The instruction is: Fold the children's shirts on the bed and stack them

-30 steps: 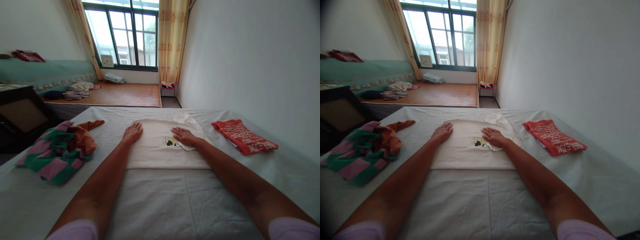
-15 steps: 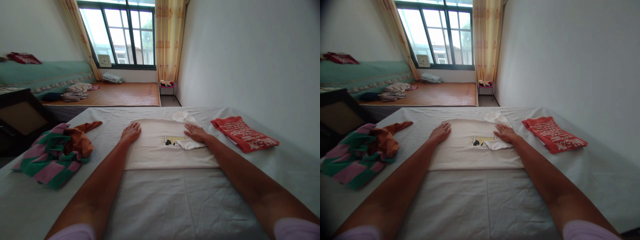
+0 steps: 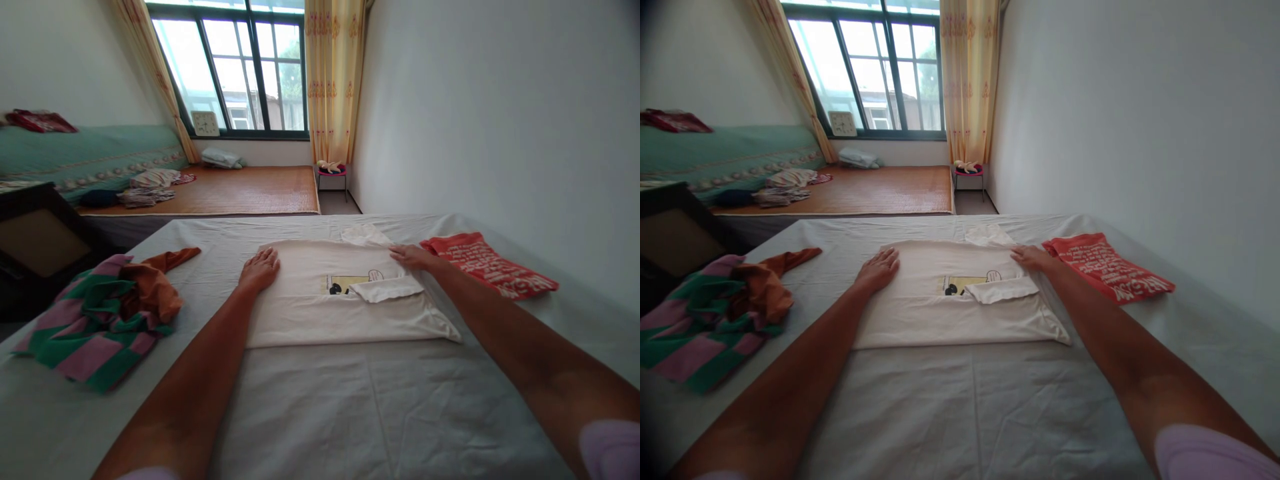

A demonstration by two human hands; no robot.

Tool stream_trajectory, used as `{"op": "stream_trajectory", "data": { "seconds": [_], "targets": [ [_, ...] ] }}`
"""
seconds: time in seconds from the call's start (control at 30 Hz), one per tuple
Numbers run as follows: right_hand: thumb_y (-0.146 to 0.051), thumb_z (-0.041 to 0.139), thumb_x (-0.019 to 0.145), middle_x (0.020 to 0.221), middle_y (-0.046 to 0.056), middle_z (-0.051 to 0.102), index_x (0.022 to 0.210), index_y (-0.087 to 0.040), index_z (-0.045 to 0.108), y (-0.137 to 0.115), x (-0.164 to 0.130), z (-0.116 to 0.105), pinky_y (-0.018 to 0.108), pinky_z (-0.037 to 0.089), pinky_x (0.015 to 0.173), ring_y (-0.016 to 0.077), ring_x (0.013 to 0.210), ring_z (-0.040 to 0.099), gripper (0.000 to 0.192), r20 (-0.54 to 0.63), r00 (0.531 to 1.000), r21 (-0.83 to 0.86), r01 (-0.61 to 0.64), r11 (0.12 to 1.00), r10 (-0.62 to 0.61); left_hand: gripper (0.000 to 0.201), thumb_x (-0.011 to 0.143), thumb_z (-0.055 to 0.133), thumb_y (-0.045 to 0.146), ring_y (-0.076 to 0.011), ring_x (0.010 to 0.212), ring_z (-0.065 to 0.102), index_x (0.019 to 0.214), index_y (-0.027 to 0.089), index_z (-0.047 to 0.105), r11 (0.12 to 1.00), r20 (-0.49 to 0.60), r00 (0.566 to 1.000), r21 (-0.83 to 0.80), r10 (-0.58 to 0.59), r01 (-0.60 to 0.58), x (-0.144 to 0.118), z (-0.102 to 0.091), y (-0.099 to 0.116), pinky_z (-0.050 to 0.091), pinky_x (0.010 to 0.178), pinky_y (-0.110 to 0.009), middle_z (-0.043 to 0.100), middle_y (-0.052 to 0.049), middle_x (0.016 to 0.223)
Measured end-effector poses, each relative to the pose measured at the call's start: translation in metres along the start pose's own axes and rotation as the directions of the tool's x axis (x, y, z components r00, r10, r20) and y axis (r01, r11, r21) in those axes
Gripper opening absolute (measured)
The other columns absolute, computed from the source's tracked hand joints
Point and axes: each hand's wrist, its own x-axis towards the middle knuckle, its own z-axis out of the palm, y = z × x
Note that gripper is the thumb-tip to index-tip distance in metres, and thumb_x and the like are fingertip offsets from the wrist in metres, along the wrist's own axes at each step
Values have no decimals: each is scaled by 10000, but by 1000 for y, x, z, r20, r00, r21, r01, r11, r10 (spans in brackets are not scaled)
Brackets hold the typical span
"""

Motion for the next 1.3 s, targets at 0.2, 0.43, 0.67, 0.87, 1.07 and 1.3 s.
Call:
{"op": "stream_trajectory", "data": {
  "seconds": [0.2, 0.43, 0.67, 0.87, 1.07, 1.3],
  "targets": [
    [-368, 436, 908, 1224, 109, 652, 1198, -183, 648, -3, 40, -9, 288, 430, 900, 240, 1104, 602, 404, -85, 987, -1, -138, 990, 137, 557, 967, 211, 424, -223, 1434, 226, 1476, 230, 327, 1000, -17, 1000, -22, -6, 6, -1, 0, 0, 211, 1148, -415, 255, -21, 1564],
    [-506, 426, 893, 925, 105, 723, 975, -149, 721, -12, 77, 0, 261, 430, 708, 228, 879, 653, 471, -100, 971, 60, -210, 976, 215, 532, 959, 254, 417, -220, 1426, 245, 1460, 270, 357, 998, -37, 999, -54, -36, 34, 1, 2, -1, 206, 1145, -415, 284, -7, 1555],
    [-474, 545, 818, 970, 106, 716, 980, -138, 710, -6, 86, 2, 255, 435, 712, 226, 891, 651, 407, -142, 952, 122, -256, 959, 272, 510, 956, 278, 399, -232, 1413, 273, 1435, 272, 396, 998, -68, 997, -58, -31, 28, 1, 1, 0, 231, 1136, -429, 328, -11, 1537],
    [-203, 660, 686, 1095, 69, 702, 1165, -161, 638, -19, 90, 8, 214, 449, 800, 193, 991, 646, 481, -110, 957, 217, -241, 946, 270, 523, 937, 337, 368, -261, 1408, 280, 1431, 207, 400, 991, -129, 987, -99, -101, 88, 8, 5, -6, 290, 1116, -431, 314, -75, 1540],
    [-311, 699, 660, 1042, 145, 696, 990, -117, 691, -29, 100, 1, 297, 470, 808, 287, 1021, 629, 383, -119, 939, 254, -285, 924, 322, 535, 897, 400, 262, -218, 1385, 337, 1416, 132, 407, 982, -73, 981, -81, -179, 173, 35, -7, -23, 293, 1115, -361, 411, -128, 1479],
    [-198, 683, 589, 685, 53, 668, 794, -118, 703, -47, 93, -1, 281, 479, 623, 228, 699, 650, 221, -44, 951, 469, -249, 847, 305, 539, 822, 451, 197, -258, 1292, 453, 1356, 246, 508, 994, -37, 995, -69, -93, 90, 59, -21, -21, 383, 1038, -387, 513, -72, 1402]
  ]
}}
